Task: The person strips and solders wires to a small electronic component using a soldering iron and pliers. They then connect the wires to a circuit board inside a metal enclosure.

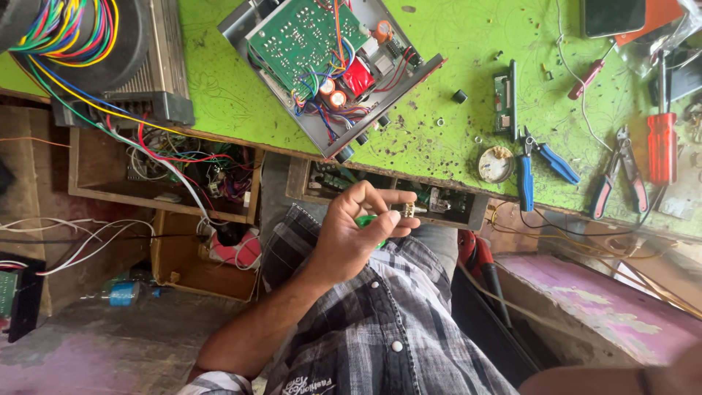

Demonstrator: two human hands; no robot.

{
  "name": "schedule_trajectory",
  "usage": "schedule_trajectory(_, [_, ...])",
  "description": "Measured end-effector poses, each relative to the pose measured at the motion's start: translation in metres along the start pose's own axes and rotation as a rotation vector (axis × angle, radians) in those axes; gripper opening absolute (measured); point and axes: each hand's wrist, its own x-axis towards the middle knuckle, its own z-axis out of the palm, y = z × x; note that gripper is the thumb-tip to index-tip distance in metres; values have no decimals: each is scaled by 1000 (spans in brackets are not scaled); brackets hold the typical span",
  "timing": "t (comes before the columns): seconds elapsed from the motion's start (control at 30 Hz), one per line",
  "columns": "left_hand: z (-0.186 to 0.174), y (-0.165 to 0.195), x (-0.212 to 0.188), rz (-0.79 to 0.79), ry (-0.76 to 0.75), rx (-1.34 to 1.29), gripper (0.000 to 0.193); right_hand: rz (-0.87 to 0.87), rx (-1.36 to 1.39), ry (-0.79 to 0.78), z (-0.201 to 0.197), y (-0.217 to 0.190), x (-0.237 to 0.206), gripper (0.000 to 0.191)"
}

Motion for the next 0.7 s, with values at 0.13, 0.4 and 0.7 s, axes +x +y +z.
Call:
schedule_trajectory(0.13, [7, 1, -6, 52, 7, 68, 14, -137, 6, -238, 61, 2, 4, 23])
schedule_trajectory(0.4, [6, 6, -16, 68, 15, 7, 14, -106, -149, -404, 84, 8, -5, 22])
schedule_trajectory(0.7, [6, 11, -17, 28, -2, -12, 14, -26, -133, -438, 67, 5, -14, 18])
